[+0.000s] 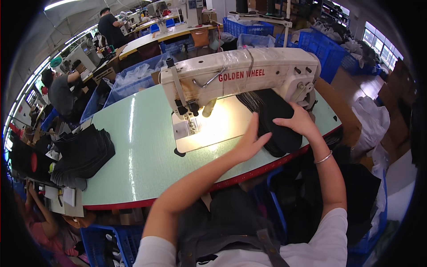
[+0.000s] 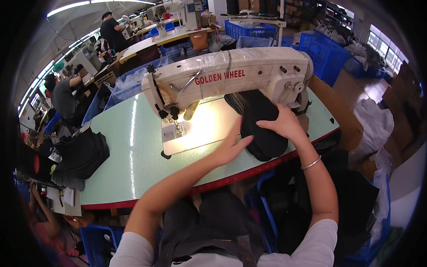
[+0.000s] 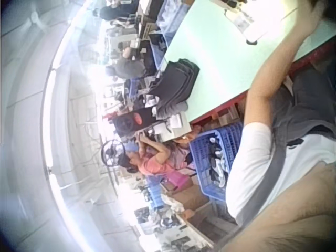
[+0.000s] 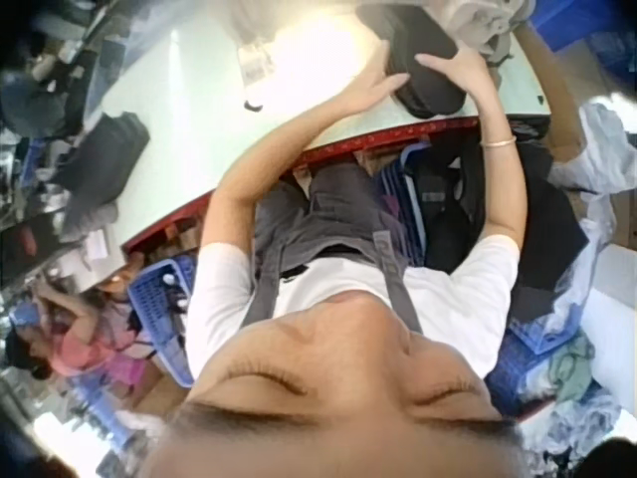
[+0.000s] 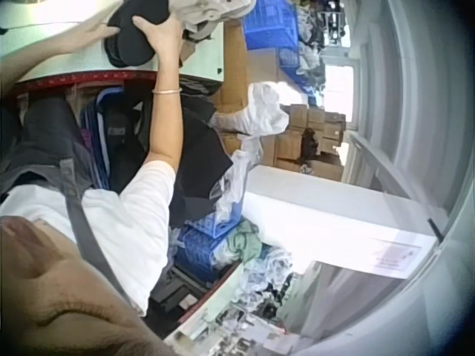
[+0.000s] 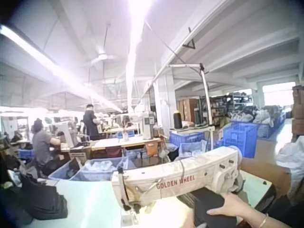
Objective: The person stitches fabric pieces together using a sewing machine, cuts the thread with snips, and turns the sewn fabric inside out by hand.
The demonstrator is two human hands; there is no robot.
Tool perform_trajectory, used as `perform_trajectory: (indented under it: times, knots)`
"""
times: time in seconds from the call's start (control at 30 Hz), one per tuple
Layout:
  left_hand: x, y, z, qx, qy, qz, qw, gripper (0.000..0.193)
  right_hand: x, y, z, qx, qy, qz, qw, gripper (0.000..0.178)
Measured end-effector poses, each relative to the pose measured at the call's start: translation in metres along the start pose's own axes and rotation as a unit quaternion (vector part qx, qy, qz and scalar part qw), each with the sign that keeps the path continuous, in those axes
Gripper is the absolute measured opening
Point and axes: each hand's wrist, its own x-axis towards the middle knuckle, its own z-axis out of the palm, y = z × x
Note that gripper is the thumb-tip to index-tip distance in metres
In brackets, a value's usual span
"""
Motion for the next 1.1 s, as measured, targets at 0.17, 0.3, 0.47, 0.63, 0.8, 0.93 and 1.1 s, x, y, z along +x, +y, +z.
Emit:
perform_trajectory:
  times: [0.17, 0.3, 0.47, 0.63, 0.8, 0.93, 1.1]
  knots:
    - [0.012, -0.030, 0.036, 0.061, 0.057, 0.045, 0.995, 0.086, 0.001, -0.015, -0.005, -0.092, 0.102, -0.060, 0.989, 0.084]
    - [0.010, -0.035, 0.028, 0.006, 0.039, 0.064, 0.997, 0.080, 0.009, -0.019, -0.010, 0.157, -0.058, 0.048, 0.985, 0.079]
    - [0.013, -0.032, 0.026, -0.016, 0.030, 0.036, 0.999, 0.076, -0.013, -0.008, -0.047, 0.379, -0.091, 0.080, 0.917, 0.066]
    - [0.009, -0.031, 0.030, 0.050, 0.079, 0.076, 0.993, 0.071, -0.086, 0.017, -0.122, 0.373, -0.007, -0.001, 0.928, 0.074]
    - [0.007, -0.030, 0.030, 0.049, 0.081, 0.079, 0.992, 0.069, -0.122, 0.040, -0.162, 0.442, 0.234, -0.057, 0.864, 0.060]
    - [0.006, -0.030, 0.028, 0.028, 0.083, 0.071, 0.994, 0.068, -0.079, 0.069, -0.183, 0.384, 0.313, -0.011, 0.868, 0.044]
    - [0.005, -0.029, 0.025, 0.022, 0.077, 0.057, 0.995, 0.067, -0.010, 0.128, -0.172, 0.422, 0.199, 0.075, 0.881, 0.047]
